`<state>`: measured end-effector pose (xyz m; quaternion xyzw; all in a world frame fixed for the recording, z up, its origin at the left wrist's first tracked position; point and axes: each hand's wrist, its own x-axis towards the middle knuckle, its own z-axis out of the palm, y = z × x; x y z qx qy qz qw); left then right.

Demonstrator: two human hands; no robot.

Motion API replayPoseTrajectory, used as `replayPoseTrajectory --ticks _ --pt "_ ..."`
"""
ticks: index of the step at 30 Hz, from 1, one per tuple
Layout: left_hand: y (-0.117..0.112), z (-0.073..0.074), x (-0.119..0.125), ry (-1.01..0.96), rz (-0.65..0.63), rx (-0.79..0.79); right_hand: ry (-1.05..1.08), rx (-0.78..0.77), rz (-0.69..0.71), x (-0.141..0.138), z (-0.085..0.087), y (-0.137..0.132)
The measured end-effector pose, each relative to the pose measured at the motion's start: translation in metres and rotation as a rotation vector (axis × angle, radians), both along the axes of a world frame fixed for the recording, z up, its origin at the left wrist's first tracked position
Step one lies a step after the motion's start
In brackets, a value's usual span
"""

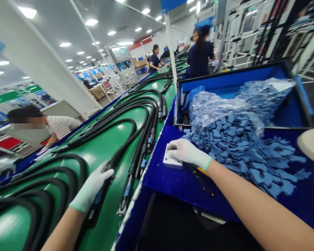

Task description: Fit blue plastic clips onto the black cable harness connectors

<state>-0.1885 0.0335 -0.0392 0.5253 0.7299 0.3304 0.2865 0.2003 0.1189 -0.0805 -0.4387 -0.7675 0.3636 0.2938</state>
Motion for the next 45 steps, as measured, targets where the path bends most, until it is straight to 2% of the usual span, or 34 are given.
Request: replayPoseTrajectory --ticks 4,9,13,15,18,21,23,26,29,32,34,36,39,40,42,43,44,45 --pt "-0.047 -0.026 -0.045 0.169 -0.057 -0.22 -0.024 -0.001 0.027 -0.004 -0.005 0.004" --pt "-0.109 -0.053 -0.091 0.459 0.174 -0.399 -0.038 0.007 0.065 -0.004 -0.011 0.005" --pt "-0.153 -0.054 -0.119 0.475 0.227 -0.584 -0.052 -0.019 0.049 -0.004 -0.016 0.006" --pt "-0.161 -0.05 -0.126 0.412 0.237 -0.562 -0.059 -0.018 0.043 -0.004 -0.019 0.006" --pt "-0.158 -0.047 -0.126 0.293 0.258 -0.448 -0.071 0.041 0.056 -0.005 -0.021 0.006" --pt "-0.148 -0.046 -0.116 0.187 0.306 -0.38 -0.059 0.03 0.059 -0.002 -0.022 0.006" --pt "-0.14 -0.039 -0.108 0.094 0.336 -0.327 -0.037 0.001 0.063 0.001 -0.02 0.005" --pt "-0.125 -0.011 -0.098 -0.104 0.326 -0.208 0.002 -0.023 0.091 0.001 -0.013 -0.005" --pt "-0.105 0.025 -0.08 -0.29 0.275 -0.051 0.091 -0.043 0.152 -0.015 0.001 -0.037" --pt "-0.082 0.048 -0.041 -0.48 0.21 0.162 0.225 -0.132 0.265 -0.049 0.013 -0.085" --pt "-0.067 0.052 -0.005 -0.638 0.144 0.304 0.302 -0.23 0.377 -0.076 0.018 -0.116" --pt "-0.054 0.049 0.03 -0.688 0.097 0.377 0.375 -0.316 0.394 -0.098 0.017 -0.137" --pt "-0.042 0.044 0.066 -0.469 0.085 0.321 0.55 -0.456 0.275 -0.11 0.009 -0.15" --pt "-0.04 0.043 0.071 -0.348 0.115 0.318 0.59 -0.518 0.255 -0.106 0.006 -0.15" --pt "-0.042 0.042 0.077 -0.024 0.18 0.416 0.625 -0.619 0.25 -0.09 0.004 -0.147" --pt "-0.044 0.042 0.078 0.167 0.136 0.506 0.623 -0.64 0.25 -0.079 0.004 -0.145" --pt "-0.047 0.04 0.08 0.37 -0.005 0.59 0.615 -0.647 0.253 -0.068 0.006 -0.143" --pt "-0.05 0.037 0.083 0.54 -0.232 0.652 0.601 -0.647 0.266 -0.056 0.009 -0.142"
